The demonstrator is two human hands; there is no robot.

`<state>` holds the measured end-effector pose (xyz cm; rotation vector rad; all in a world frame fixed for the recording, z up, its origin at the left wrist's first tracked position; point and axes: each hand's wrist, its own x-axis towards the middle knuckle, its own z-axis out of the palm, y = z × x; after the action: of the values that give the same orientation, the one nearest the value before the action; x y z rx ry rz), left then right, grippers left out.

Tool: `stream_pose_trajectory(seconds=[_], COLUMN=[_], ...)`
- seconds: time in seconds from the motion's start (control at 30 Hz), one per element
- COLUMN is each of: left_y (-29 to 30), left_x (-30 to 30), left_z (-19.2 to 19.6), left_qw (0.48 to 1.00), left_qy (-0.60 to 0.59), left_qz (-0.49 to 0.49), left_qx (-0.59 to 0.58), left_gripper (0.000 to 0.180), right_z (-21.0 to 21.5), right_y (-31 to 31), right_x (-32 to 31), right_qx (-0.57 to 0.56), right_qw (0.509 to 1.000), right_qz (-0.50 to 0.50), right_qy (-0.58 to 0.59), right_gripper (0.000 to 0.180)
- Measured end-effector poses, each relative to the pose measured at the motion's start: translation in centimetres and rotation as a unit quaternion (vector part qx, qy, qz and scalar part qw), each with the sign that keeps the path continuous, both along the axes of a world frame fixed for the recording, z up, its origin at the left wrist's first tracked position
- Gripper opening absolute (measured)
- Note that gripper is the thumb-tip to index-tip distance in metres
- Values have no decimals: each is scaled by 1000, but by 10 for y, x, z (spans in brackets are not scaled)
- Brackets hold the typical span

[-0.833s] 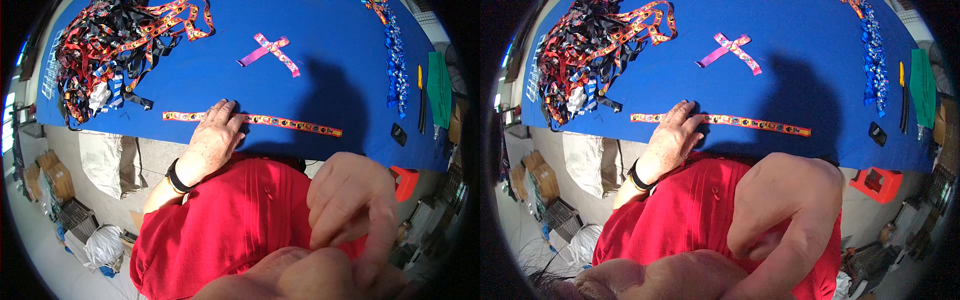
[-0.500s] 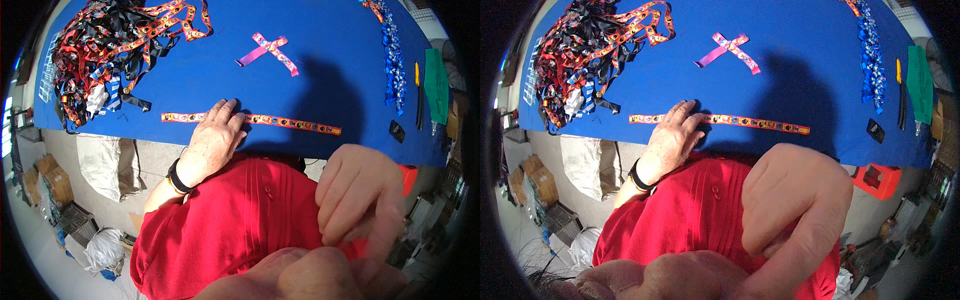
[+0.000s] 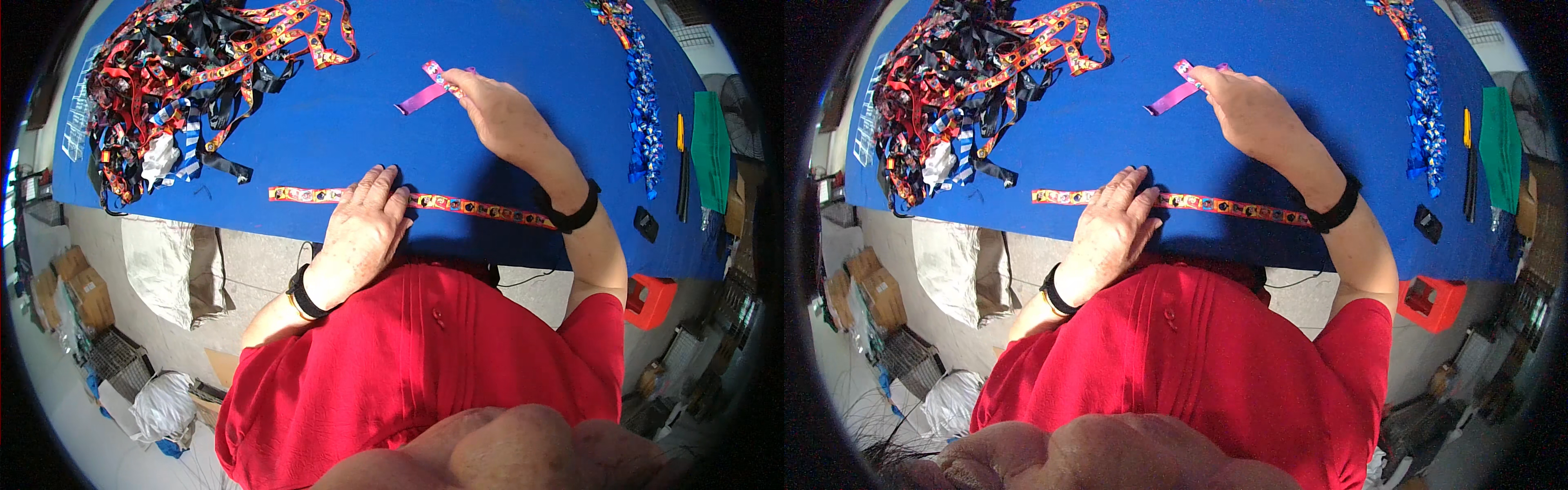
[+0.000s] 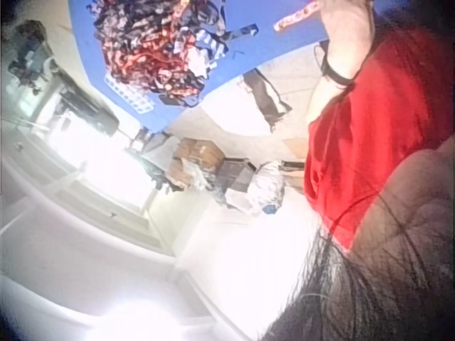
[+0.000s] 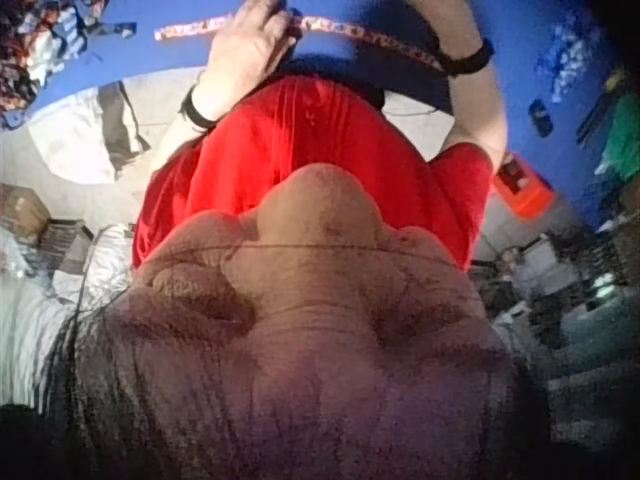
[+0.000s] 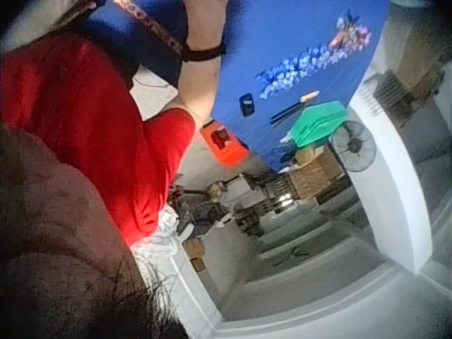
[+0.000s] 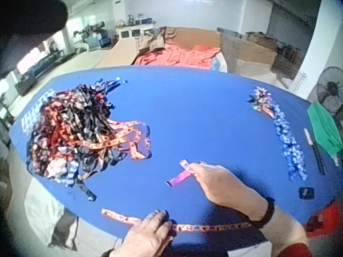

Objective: Fold and arrange colorful printed fabric ribbons on a workstation table.

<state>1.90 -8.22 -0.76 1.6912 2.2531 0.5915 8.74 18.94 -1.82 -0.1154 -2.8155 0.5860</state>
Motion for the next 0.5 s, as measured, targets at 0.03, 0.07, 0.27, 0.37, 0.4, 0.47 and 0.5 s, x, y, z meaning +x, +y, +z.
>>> stream_pose_trajectory(seconds=[0.03,0.07,0.27,0.37,0.4,0.47,0.5], left_y=[0,1,2,3,2,2,2], left_x=[1,1,-5,-5,-4,-4,-3], left_z=[-2,-3,-6,-9,-11,-14,-14], left_qw=[1000,1000,999,999,999,998,998], left_qy=[13,26,38,43,43,52,52], left_qz=[1,1,-5,-6,-7,-8,-7], left_qx=[1,1,21,29,30,28,28], left_gripper=[44,44,41,40,40,41,41], right_z=[-2,-4,11,2,-2,1,2], right_y=[1,2,-14,-17,-18,-17,-18], right_x=[-1,-2,-5,0,1,7,9], right_qx=[0,32,-2,-1,40,17,-9], right_qw=[1000,999,994,998,999,999,998], right_qz=[1,11,-10,6,33,25,19], right_qy=[-2,10,-105,-66,3,-30,-62], right_gripper=[37,40,47,49,48,50,54])
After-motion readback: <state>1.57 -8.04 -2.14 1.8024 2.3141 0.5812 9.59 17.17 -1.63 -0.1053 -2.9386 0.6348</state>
